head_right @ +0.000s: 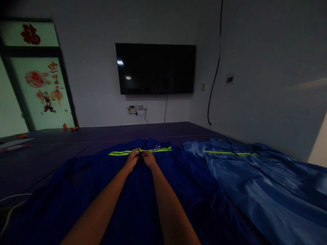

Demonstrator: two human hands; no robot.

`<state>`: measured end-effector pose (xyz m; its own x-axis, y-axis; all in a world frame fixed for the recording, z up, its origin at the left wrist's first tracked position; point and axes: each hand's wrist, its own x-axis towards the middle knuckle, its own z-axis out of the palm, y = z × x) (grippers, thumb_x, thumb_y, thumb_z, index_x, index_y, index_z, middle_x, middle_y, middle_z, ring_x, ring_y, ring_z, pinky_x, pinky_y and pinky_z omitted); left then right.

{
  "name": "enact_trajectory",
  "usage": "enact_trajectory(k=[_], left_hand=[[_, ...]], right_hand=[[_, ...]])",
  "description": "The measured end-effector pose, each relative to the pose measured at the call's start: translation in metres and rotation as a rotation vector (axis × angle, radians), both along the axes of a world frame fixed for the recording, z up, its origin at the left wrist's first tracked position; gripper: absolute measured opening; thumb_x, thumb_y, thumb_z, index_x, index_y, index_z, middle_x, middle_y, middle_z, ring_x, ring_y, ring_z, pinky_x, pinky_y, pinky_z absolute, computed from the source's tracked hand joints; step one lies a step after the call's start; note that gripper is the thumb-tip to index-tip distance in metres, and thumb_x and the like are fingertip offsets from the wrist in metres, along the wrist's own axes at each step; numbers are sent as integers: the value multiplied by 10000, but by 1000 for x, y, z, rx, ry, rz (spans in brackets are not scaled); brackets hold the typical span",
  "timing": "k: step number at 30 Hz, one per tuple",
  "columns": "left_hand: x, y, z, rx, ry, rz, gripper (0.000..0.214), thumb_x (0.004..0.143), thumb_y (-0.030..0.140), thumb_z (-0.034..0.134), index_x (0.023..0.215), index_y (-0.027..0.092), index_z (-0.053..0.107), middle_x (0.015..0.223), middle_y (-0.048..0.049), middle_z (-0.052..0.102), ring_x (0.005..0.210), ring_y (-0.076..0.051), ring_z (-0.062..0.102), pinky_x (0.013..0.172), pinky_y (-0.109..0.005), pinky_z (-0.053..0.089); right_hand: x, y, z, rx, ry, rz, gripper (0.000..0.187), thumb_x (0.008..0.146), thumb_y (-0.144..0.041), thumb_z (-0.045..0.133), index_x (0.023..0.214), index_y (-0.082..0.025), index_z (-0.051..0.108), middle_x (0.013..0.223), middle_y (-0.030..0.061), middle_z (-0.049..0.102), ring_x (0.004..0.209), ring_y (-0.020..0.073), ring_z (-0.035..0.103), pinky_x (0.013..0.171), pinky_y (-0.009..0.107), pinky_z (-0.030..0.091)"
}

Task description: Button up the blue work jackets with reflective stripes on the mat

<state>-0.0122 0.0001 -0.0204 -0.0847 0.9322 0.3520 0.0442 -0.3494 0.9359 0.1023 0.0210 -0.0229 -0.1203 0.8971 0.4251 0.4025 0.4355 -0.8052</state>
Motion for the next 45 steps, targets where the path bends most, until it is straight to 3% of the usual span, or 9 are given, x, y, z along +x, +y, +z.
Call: enact_trajectory(k=[3, 6, 10, 15, 21, 25, 36, 41, 45], left_hand=[[-2, 0, -3, 30, 102, 10, 633, 629, -58, 427, 1225, 154, 431, 1145, -101, 553, 851, -120, 591, 766, -244, 470], [-3, 0, -7, 70, 184, -19, 638, 620, -76, 424, 1213, 158, 442, 1101, -84, 581, 904, -130, 589, 834, -279, 459], [-5, -5, -11, 84, 225, -27, 599, 646, -52, 467, 1208, 156, 449, 1104, -106, 585, 983, -158, 576, 882, -306, 447], [-8, -19, -12, 97, 348, 8, 545, 670, -19, 500, 1189, 143, 474, 1126, -127, 581, 1040, -174, 556, 912, -325, 438], [-17, -49, -8, 155, 641, 103, 273, 699, 48, 505, 910, 142, 650, 1190, -122, 553, 1119, -207, 504, 956, -361, 403], [-20, -67, -5, 172, 843, 81, 292, 725, 81, 483, 945, 165, 656, 1140, -101, 593, 1111, -197, 509, 980, -356, 372], [-14, -89, 0, 267, 1007, 70, 328, 770, 72, 424, 1018, 169, 617, 1119, -105, 590, 1071, -195, 513, 962, -332, 356], [-11, -93, 4, 269, 1047, 57, 289, 772, 43, 385, 911, 138, 620, 1004, -113, 614, 978, -194, 545, 897, -327, 384], [-8, -95, 8, 255, 1087, 72, 254, 784, 56, 378, 871, 139, 602, 908, -102, 622, 904, -188, 559, 842, -307, 391]], right_hand=[[2, -7, 0, 46, -66, 79, 492, 684, -30, 410, 1127, -172, 568, 1022, 50, 644, 890, 152, 605, 816, 279, 462], [5, -18, 2, 159, -305, 156, 512, 668, -33, 456, 1155, -159, 547, 1162, 68, 580, 1053, 175, 534, 917, 281, 398], [4, -37, 2, 225, -638, 101, 457, 767, -87, 385, 1211, -67, 488, 1249, 146, 501, 1170, 197, 438, 994, 292, 306], [3, -60, 0, 130, -828, -59, 527, 858, -226, 294, 1342, -18, 269, 1359, 193, 339, 1268, 251, 296, 1031, 413, 202], [10, -76, 4, 50, -874, -36, 562, 886, -388, 227, 1344, -69, 287, 1411, 156, 249, 1311, 241, 190, 1044, 419, 137], [12, -81, 3, 62, -844, -29, 548, 888, -390, 225, 1332, -84, 321, 1407, 153, 265, 1305, 245, 206, 1037, 424, 151], [13, -102, -5, 153, -767, -88, 509, 887, -418, 265, 1288, -141, 411, 1359, 152, 363, 1268, 283, 277, 1004, 461, 186], [11, -109, 11, 197, -724, -83, 421, 890, -393, 290, 995, -162, 626, 1042, 129, 613, 1017, 220, 530, 881, 335, 351], [6, -108, 19, 195, -702, -171, 423, 880, -373, 318, 833, -126, 658, 872, 144, 647, 875, 214, 580, 774, 295, 394]])
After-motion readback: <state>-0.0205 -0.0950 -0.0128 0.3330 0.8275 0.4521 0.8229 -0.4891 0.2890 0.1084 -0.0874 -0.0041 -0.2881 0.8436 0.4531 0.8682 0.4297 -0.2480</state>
